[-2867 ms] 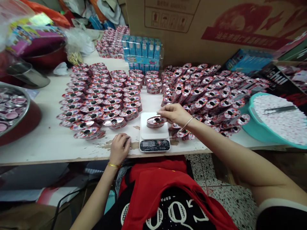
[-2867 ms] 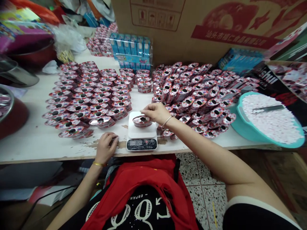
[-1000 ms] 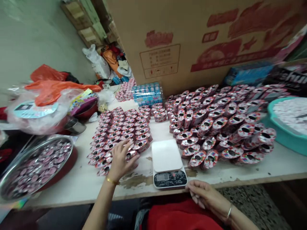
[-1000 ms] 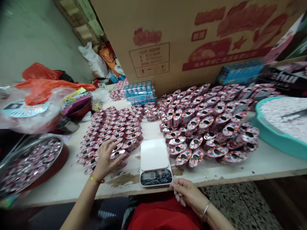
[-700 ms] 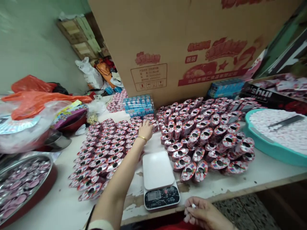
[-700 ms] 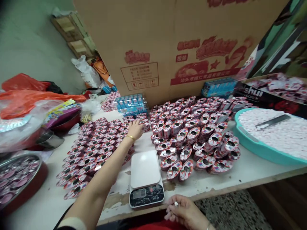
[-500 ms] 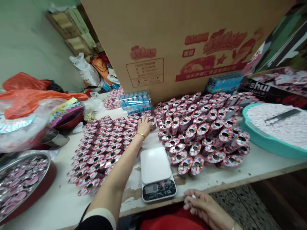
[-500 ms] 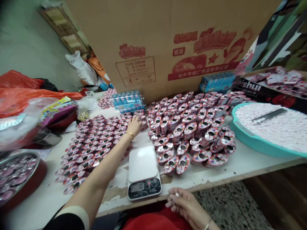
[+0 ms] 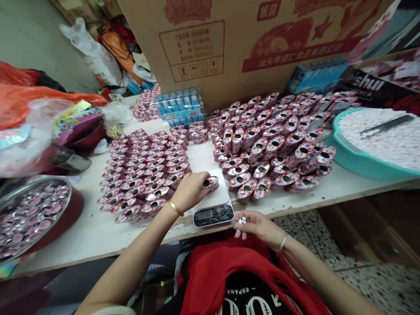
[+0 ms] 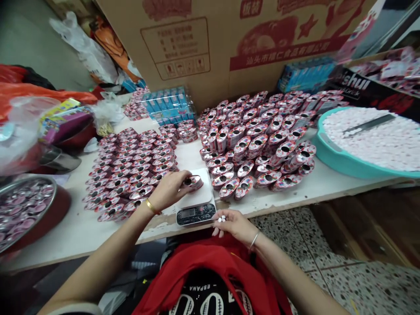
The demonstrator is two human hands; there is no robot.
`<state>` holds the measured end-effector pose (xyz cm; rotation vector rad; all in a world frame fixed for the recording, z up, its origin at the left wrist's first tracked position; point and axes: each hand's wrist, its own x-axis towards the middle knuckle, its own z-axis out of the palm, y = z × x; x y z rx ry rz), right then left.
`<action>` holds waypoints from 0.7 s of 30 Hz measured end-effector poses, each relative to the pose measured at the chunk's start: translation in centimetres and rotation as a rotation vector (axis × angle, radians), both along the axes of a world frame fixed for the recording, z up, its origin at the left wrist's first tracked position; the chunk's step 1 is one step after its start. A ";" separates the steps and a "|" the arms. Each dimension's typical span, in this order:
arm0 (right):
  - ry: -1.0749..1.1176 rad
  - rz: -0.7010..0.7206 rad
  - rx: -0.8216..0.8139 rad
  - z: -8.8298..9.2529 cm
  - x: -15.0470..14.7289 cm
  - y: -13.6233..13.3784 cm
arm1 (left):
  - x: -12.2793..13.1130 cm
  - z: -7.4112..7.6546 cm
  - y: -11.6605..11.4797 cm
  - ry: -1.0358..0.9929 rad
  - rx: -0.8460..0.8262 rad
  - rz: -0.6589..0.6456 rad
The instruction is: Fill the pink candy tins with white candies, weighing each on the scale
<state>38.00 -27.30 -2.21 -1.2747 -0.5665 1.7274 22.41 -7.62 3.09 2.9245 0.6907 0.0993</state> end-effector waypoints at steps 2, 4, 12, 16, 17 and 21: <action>-0.037 0.022 0.015 0.6 0.1 0.5 | -0.6 -0.5 0.3 -0.102 -0.006 0.004; -0.103 0.034 0.055 1.5 0.2 1.5 | -1.7 -0.6 0.4 -0.231 -0.009 0.046; -1.022 0.260 0.329 7.7 -0.3 11.0 | -7.7 -2.9 -2.4 -0.430 -0.158 0.246; -1.452 0.533 0.378 7.9 -1.8 14.5 | -9.1 -4.5 -3.4 -0.422 -0.203 0.274; -1.499 0.580 0.385 7.7 -2.1 14.9 | -9.3 -4.7 -3.5 -0.425 -0.207 0.277; -1.549 0.602 0.403 7.5 -2.9 15.1 | -9.6 -4.8 -4.0 -0.430 -0.238 0.281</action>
